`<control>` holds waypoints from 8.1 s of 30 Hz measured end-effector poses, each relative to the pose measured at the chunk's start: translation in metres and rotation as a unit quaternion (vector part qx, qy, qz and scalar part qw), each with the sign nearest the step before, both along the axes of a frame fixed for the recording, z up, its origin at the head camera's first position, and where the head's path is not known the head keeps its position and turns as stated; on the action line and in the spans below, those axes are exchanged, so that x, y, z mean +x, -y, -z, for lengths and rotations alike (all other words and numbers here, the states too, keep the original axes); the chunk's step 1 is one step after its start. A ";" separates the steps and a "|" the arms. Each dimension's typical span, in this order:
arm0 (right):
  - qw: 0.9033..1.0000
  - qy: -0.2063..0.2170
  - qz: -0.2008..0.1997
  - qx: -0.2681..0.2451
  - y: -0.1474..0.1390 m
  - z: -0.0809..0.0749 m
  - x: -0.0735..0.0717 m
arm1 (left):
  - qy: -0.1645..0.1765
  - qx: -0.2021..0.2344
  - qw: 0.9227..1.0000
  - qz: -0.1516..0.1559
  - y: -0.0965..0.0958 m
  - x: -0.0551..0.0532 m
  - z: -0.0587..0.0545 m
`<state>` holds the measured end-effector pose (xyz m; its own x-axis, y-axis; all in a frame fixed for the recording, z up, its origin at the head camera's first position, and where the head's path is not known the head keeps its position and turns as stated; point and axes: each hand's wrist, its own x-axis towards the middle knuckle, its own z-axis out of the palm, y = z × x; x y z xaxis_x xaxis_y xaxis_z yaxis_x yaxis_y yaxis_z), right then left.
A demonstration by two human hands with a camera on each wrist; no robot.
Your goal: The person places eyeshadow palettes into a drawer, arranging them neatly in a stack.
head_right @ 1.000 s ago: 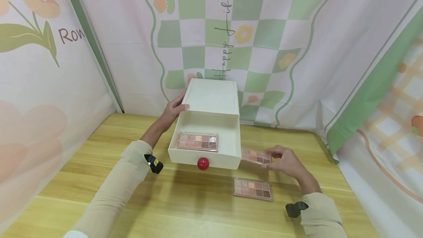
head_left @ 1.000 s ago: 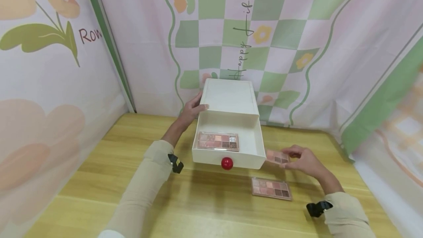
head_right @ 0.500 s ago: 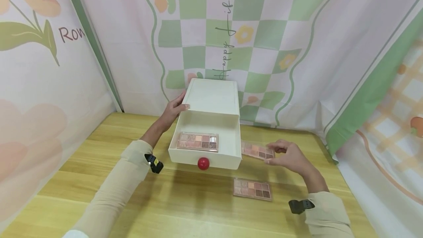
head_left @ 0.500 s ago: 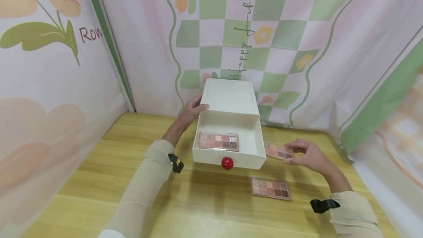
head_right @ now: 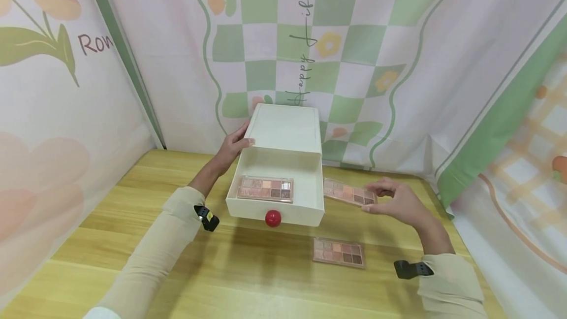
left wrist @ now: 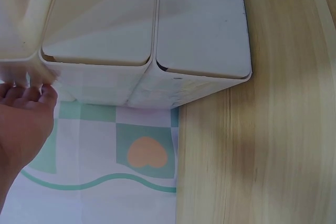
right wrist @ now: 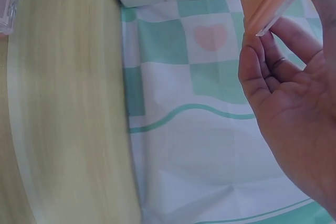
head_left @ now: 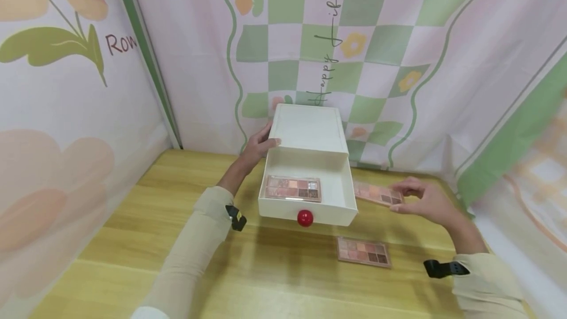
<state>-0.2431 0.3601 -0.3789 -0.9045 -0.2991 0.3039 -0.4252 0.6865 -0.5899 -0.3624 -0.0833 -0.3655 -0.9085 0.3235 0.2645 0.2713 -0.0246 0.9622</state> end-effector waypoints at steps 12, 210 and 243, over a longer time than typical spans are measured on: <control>0.999 -0.027 -0.034 -0.017 -0.003 -0.017 0.002 | -0.002 0.003 1.000 0.001 -0.001 0.000 -0.001; 0.992 -0.106 -0.056 0.022 0.072 -0.025 0.033 | 0.018 0.006 1.000 -0.023 -0.003 0.002 -0.001; 0.991 0.040 -0.075 0.101 0.030 0.065 0.048 | 0.013 0.012 1.000 -0.026 -0.006 0.004 -0.003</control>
